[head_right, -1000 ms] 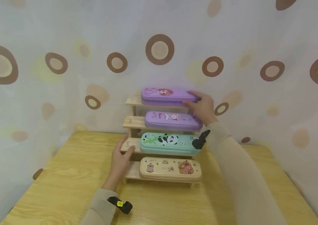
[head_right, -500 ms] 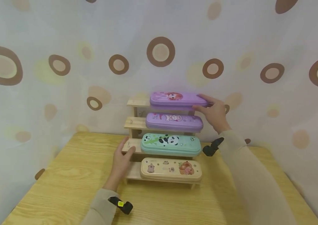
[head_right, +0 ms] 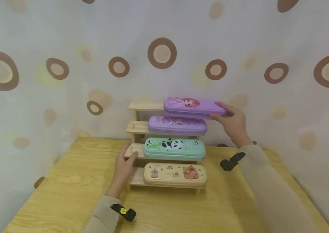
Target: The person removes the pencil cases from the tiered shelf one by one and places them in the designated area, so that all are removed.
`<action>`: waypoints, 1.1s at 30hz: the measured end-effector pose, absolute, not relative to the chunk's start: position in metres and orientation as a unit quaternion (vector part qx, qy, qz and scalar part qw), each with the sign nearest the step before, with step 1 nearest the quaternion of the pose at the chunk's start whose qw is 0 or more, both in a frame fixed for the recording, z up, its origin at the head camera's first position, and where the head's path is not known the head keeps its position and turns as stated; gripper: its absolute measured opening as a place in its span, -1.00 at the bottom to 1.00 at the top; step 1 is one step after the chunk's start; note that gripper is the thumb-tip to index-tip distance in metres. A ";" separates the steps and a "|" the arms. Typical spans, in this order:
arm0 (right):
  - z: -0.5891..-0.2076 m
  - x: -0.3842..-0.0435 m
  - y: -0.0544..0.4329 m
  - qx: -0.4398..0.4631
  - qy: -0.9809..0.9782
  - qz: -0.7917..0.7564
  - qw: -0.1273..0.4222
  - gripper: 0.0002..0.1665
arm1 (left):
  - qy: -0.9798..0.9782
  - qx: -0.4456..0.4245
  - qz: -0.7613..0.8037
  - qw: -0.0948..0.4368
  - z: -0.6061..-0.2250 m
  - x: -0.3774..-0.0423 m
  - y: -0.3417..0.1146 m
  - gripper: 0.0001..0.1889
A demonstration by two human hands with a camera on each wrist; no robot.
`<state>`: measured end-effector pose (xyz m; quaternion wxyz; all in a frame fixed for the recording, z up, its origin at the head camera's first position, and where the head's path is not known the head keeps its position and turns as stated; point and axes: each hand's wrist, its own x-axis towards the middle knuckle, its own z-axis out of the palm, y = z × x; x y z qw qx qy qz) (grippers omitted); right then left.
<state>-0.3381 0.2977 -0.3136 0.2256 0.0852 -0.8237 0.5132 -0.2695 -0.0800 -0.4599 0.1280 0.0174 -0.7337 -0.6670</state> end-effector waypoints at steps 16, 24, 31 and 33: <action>-0.323 -0.303 0.338 0.021 -0.833 0.510 0.216 -0.28 | -0.740 0.004 -0.659 0.134 -0.463 -0.272 -0.088 -0.40; -0.333 -0.295 0.361 0.052 -0.754 0.616 0.223 -0.27 | -0.738 -0.009 -0.660 0.138 -0.460 -0.271 -0.088 -0.39; -0.341 -0.289 0.381 0.024 -0.759 0.598 0.254 -0.30 | -0.741 -0.009 -0.657 0.138 -0.456 -0.268 -0.088 -0.40; -0.343 -0.286 0.386 0.024 -0.749 0.611 0.254 -0.29 | -0.742 -0.010 -0.655 0.140 -0.462 -0.271 -0.088 -0.40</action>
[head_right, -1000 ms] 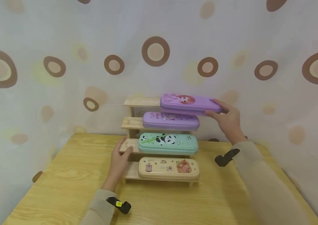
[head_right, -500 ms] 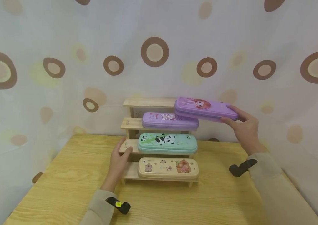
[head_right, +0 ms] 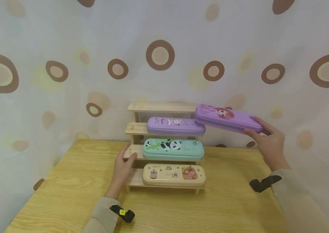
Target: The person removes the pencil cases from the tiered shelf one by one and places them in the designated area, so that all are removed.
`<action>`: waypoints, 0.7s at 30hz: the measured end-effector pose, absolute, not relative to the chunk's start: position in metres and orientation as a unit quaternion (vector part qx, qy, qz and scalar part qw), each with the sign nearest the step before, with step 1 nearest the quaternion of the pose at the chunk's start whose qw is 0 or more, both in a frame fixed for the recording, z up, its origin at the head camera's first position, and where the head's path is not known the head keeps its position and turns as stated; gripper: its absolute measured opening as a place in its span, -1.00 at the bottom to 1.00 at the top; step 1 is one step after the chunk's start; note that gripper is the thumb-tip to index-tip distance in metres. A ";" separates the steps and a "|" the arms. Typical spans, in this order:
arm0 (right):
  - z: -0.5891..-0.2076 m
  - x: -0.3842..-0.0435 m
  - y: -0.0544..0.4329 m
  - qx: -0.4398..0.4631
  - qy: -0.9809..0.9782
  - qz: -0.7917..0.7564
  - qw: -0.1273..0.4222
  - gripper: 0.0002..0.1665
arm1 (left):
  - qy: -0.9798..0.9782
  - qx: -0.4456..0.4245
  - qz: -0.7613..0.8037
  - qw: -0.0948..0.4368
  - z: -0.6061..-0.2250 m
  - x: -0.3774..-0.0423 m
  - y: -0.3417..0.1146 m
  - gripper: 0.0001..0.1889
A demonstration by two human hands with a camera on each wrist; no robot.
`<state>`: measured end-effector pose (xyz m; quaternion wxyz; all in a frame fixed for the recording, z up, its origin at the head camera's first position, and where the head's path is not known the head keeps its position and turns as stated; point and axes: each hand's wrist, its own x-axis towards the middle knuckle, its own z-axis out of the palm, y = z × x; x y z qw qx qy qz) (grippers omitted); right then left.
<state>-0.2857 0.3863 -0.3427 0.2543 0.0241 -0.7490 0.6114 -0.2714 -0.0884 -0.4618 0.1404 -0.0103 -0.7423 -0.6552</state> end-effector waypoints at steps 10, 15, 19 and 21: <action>-0.360 -0.270 0.409 -0.002 -0.720 0.645 0.257 -0.26 | -0.745 -0.009 -0.650 0.146 -0.463 -0.272 -0.089 -0.41; -0.380 -0.266 0.422 -0.006 -0.682 0.686 0.254 -0.25 | -0.746 -0.009 -0.651 0.144 -0.462 -0.271 -0.088 -0.41; -0.397 -0.264 0.433 -0.015 -0.676 0.694 0.248 -0.23 | -0.744 -0.009 -0.652 0.147 -0.461 -0.270 -0.088 -0.41; -0.406 -0.262 0.438 -0.020 -0.675 0.696 0.243 -0.23 | -0.744 -0.011 -0.652 0.147 -0.461 -0.270 -0.088 -0.41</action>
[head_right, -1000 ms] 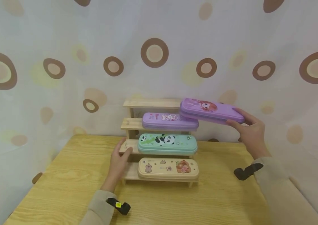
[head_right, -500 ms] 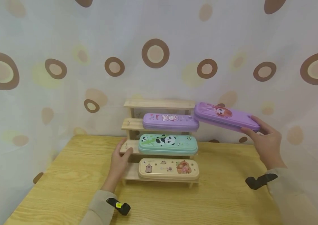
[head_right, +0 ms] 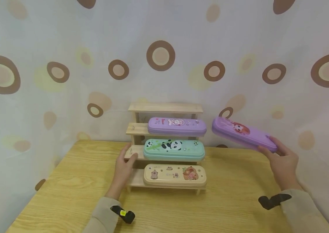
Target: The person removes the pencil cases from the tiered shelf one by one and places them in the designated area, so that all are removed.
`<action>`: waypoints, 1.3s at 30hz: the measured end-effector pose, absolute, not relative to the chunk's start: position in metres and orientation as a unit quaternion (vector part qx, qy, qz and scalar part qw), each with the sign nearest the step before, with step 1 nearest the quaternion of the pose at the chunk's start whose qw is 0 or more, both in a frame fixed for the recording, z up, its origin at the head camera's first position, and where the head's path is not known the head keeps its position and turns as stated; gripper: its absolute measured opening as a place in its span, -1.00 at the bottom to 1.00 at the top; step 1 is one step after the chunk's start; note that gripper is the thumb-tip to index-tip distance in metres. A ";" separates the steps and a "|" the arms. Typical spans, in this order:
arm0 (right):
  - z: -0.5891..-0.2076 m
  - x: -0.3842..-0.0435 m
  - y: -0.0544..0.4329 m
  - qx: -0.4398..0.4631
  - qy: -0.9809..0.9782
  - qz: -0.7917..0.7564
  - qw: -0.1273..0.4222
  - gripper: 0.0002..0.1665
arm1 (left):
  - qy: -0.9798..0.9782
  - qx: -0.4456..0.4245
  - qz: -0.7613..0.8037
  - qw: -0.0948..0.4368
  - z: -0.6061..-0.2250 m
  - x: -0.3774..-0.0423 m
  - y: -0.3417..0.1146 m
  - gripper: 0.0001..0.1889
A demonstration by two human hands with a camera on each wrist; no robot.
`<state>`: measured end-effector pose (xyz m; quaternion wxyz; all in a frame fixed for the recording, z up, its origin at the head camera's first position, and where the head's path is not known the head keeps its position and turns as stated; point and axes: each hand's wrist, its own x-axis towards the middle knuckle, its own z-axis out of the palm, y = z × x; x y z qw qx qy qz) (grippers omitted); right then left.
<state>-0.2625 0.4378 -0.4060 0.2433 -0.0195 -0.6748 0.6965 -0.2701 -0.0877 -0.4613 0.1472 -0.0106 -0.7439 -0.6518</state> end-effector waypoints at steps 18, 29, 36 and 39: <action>-0.461 -0.277 0.446 -0.088 -0.790 0.573 0.199 -0.19 | -0.740 -0.006 -0.655 0.151 -0.466 -0.272 -0.091 -0.42; -0.475 -0.279 0.443 -0.123 -0.869 0.452 0.161 -0.11 | -0.740 -0.008 -0.655 0.154 -0.466 -0.272 -0.089 -0.42; -0.481 -0.276 0.448 -0.115 -0.876 0.450 0.126 -0.06 | -0.740 -0.017 -0.653 0.158 -0.464 -0.271 -0.089 -0.43; -0.485 -0.275 0.452 -0.103 -0.889 0.428 0.123 -0.08 | -0.739 -0.014 -0.655 0.157 -0.463 -0.271 -0.088 -0.43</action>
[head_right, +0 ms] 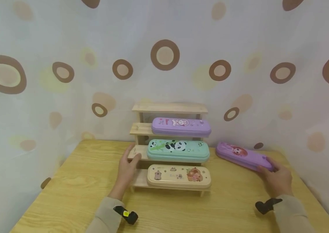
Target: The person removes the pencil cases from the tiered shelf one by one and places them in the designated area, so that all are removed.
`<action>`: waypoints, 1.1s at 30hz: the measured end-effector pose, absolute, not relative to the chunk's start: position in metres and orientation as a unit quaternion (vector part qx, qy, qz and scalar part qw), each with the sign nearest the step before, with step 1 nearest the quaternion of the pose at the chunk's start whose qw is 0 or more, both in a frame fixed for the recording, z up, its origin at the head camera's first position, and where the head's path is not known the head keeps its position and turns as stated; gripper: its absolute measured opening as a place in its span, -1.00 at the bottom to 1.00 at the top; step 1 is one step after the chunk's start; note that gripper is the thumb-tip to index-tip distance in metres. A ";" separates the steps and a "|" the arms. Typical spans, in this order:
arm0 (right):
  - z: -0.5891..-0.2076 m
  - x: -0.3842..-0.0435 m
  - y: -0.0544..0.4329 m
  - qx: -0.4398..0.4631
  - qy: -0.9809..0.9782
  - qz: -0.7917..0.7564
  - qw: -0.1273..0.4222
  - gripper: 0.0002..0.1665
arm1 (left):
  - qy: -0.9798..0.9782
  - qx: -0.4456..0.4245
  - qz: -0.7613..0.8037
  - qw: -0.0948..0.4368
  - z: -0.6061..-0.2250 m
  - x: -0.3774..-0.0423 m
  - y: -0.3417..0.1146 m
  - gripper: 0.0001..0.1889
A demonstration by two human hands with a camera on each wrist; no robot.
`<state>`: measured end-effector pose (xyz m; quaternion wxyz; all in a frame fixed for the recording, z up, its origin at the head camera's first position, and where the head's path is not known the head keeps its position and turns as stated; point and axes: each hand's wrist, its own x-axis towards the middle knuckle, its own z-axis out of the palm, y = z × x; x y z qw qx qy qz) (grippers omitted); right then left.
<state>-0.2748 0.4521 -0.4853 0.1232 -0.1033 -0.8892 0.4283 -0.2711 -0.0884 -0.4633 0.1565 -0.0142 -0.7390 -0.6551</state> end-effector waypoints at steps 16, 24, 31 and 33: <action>-0.476 -0.273 0.459 -0.059 -0.919 0.383 0.073 0.06 | -0.743 -0.004 -0.652 0.150 -0.465 -0.271 -0.088 -0.42; -0.462 -0.270 0.445 -0.051 -0.896 0.432 0.089 0.04 | -0.743 -0.010 -0.652 0.151 -0.465 -0.271 -0.090 -0.43; -0.459 -0.268 0.435 -0.036 -0.879 0.464 0.109 -0.01 | -0.743 -0.014 -0.652 0.150 -0.465 -0.271 -0.089 -0.42; -0.458 -0.268 0.431 -0.026 -0.873 0.472 0.119 -0.03 | -0.743 -0.015 -0.652 0.150 -0.465 -0.271 -0.089 -0.42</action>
